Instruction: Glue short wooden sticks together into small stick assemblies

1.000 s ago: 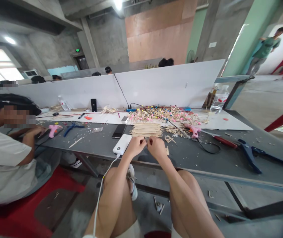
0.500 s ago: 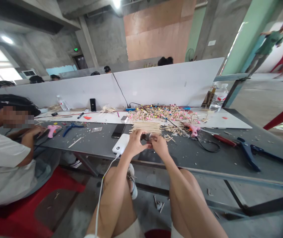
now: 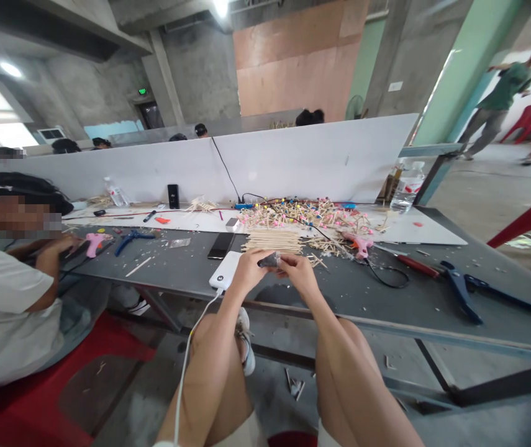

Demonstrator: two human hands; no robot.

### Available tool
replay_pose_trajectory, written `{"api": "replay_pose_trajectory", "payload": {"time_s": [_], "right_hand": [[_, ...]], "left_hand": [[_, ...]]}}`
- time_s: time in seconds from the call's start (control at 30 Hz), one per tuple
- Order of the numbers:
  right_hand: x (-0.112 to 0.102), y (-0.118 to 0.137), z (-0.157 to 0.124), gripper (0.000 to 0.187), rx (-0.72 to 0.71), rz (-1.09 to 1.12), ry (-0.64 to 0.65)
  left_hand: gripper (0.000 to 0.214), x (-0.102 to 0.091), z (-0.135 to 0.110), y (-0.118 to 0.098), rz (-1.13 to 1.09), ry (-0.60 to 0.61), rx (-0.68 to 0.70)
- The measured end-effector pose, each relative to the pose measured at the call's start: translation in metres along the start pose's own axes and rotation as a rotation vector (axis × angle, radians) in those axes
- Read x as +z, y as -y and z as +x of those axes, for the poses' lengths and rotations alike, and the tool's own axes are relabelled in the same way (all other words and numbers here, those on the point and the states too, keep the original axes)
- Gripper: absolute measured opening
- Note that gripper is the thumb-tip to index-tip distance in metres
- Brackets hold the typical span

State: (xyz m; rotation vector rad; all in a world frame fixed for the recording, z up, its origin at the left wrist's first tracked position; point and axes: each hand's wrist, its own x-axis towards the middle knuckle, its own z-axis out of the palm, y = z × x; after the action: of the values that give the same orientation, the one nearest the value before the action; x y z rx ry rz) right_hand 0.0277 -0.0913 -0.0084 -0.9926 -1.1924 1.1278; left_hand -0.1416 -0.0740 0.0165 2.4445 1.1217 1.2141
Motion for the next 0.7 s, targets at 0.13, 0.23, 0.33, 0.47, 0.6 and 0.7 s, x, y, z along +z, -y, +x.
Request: {"api": "replay_pose_trajectory", "payload": {"time_s": [0.13,0.23,0.33,0.47,0.6,0.7], "right_hand": [[0.0018,0.0032,-0.0028,0.04,0.092,0.048,0.093],[0.0035,0.0044,-0.0048,0.045,0.133,0.067,0.131],[0.0036,0.0045,-0.006,0.044,0.158,0.047,0.153],[0.0018,0.0031,-0.0045,0.04,0.117,-0.008,0.167],[0.0023,0.0013,-0.0006,0.034,0.084,-0.061,0.192],[0.003,0.0012,0.001,0.029,0.041,-0.158,0.148]], "left_hand": [[0.042,-0.0012,-0.001,0.0037,0.03,-0.035,0.02],[0.046,-0.002,-0.0027,0.0062,0.044,-0.026,0.044],[0.049,-0.0031,-0.0046,0.0078,0.04,0.015,0.084],[0.05,-0.005,-0.0061,0.0076,-0.008,0.069,0.097],[0.05,-0.0062,-0.0062,0.0058,-0.027,0.059,0.067],[0.046,-0.0091,-0.0051,0.0037,-0.062,0.046,0.009]]}}
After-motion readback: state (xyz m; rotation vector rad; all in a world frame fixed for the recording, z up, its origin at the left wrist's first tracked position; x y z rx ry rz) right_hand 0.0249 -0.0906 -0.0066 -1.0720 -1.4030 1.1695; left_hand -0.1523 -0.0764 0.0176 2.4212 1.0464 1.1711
